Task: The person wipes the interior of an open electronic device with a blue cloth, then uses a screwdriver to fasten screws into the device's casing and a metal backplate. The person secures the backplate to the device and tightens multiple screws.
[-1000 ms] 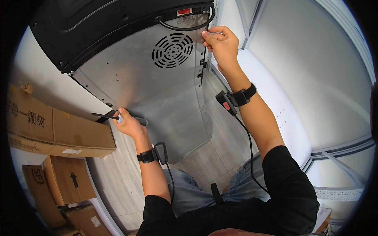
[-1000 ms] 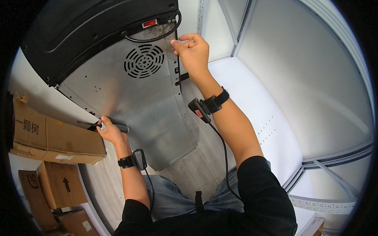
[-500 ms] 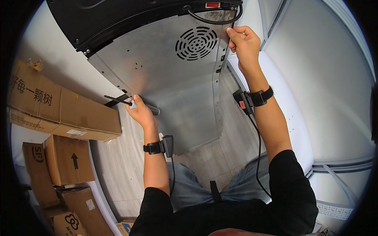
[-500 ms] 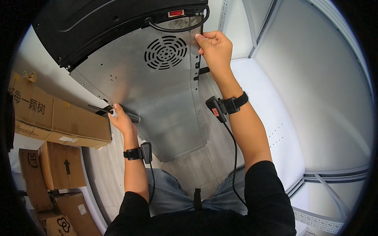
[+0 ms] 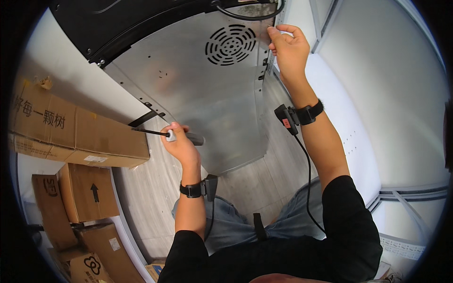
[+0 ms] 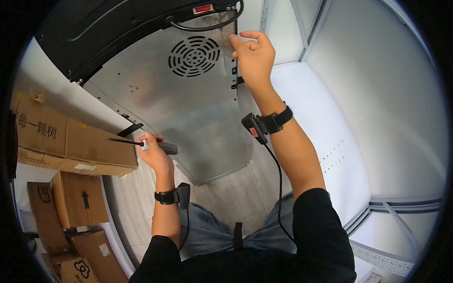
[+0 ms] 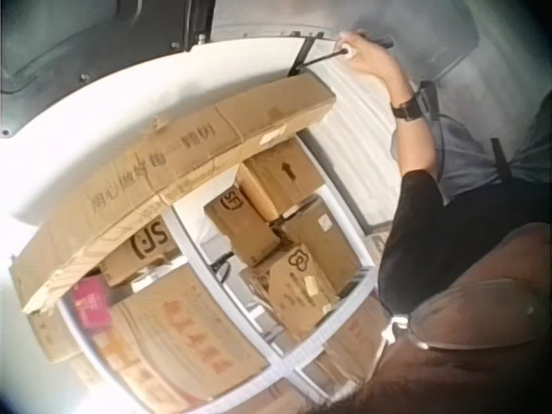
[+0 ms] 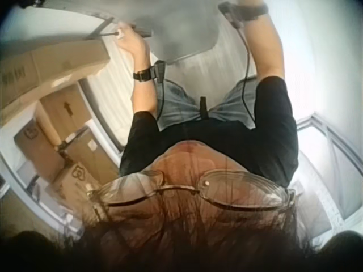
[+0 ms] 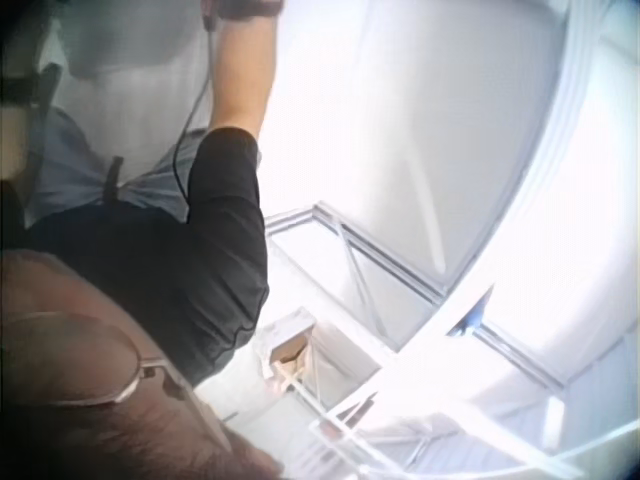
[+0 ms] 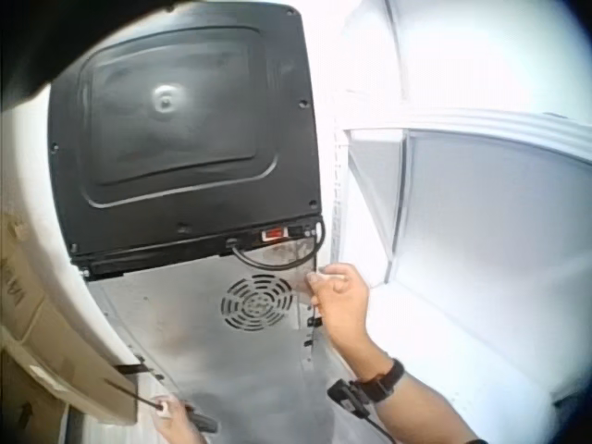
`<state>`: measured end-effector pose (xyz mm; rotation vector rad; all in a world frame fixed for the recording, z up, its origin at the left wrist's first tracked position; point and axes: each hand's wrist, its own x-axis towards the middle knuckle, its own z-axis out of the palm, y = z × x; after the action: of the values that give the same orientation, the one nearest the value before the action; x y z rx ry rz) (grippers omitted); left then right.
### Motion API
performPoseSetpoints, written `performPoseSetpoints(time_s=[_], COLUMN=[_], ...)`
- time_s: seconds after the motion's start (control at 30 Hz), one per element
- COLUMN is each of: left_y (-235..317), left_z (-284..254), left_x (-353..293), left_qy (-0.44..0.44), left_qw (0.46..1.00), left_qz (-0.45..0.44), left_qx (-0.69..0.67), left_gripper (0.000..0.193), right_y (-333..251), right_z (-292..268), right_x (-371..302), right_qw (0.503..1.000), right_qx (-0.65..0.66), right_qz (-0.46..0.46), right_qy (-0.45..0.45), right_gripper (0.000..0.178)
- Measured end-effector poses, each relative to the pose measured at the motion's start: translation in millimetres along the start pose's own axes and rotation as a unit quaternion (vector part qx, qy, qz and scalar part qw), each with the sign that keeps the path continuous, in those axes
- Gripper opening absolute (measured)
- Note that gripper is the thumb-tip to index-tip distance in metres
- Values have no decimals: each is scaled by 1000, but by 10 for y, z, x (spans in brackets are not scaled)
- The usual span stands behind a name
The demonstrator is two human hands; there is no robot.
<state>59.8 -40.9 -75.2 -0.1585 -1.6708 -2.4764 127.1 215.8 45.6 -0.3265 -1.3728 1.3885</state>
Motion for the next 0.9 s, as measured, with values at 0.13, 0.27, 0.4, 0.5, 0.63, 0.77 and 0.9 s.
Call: performPoseSetpoints(time_s=[0.13,0.27,0.4,0.5,0.63,0.77,0.9], left_y=[-86,-128,-288,-493,-937,-1499,-2167], left_z=[250,670,1184,1789,2606,3297,3719], left_x=[-287,-750,-1118,-1425,-1917,-2527,-2987], left_qy=[-140,-339,-476,-528,-548,-536,-555], left_qw=[989,921,803,767,728,688,651], left_qz=[-46,-175,-324,-347,-390,-469,-508], left_qx=[-26,-78,-158,-111,-132,-140,-103], left_gripper=[15,14,18,22,30,32,32], right_y=[-87,-263,-582,-502,-316,95,618], right_z=[-153,-867,-1454,-2015,-2826,-3781,-4432], right_x=[-90,-234,-432,-296,-110,-194,-302], right_qw=[998,948,832,802,789,829,869], right_qx=[22,-85,-267,-330,-385,-321,-225], right_qz=[55,226,347,349,383,392,412], right_qy=[-2,-208,-341,-354,-288,-235,-156], right_gripper=[22,29,18,14,23,45,53])
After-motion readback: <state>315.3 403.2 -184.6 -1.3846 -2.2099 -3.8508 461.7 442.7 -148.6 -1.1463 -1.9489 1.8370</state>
